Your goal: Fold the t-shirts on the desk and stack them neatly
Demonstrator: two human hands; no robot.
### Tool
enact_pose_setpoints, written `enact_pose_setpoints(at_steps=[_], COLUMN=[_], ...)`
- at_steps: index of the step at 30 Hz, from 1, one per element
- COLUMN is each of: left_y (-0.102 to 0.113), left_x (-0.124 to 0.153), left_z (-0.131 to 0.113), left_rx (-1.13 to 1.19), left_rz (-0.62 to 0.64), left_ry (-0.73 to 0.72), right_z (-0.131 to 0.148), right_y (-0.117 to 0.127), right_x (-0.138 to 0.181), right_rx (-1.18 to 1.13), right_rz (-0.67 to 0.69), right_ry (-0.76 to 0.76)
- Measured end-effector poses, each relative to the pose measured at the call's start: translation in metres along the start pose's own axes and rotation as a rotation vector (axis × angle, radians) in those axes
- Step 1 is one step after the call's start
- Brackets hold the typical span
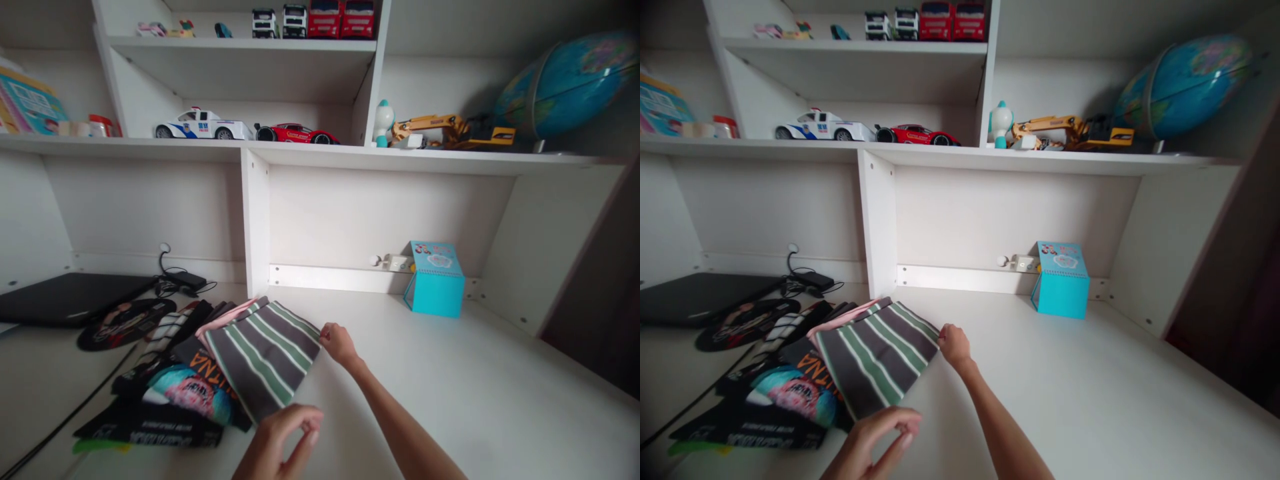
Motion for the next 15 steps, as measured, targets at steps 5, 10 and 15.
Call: enact_pose_setpoints(at_steps=[5,10,15], left_y=[0.011,0.023,0.04], left_x=[-0.032,-0.074,-0.123], left_z=[-0.029,-0.039,-0.025], left_rx=[-0.062,-0.13,-0.304], left_rz=[0.042,0.049,-0.025], left_ry=[0.026,-0.036,-0.065], right_z=[0.005,0.018,0.033], right_y=[0.003,0.005,0.047], right_x=[-0.011,-0.008,0.03], right_rx=[0.005,0.031,0.025], right_rz=[-0.008,0.053,0.023], right_ry=[-0.015,0.022,0.18])
Point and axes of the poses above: each hand's wrist, its own x-axis away from the middle knuckle, its own y-axis out of the back of the hand, z = x × y, the point moved 6 cm from there along -x, towards the middle knuckle, and after that the axes turned 14 degrees about z, right-handed, at the moved point
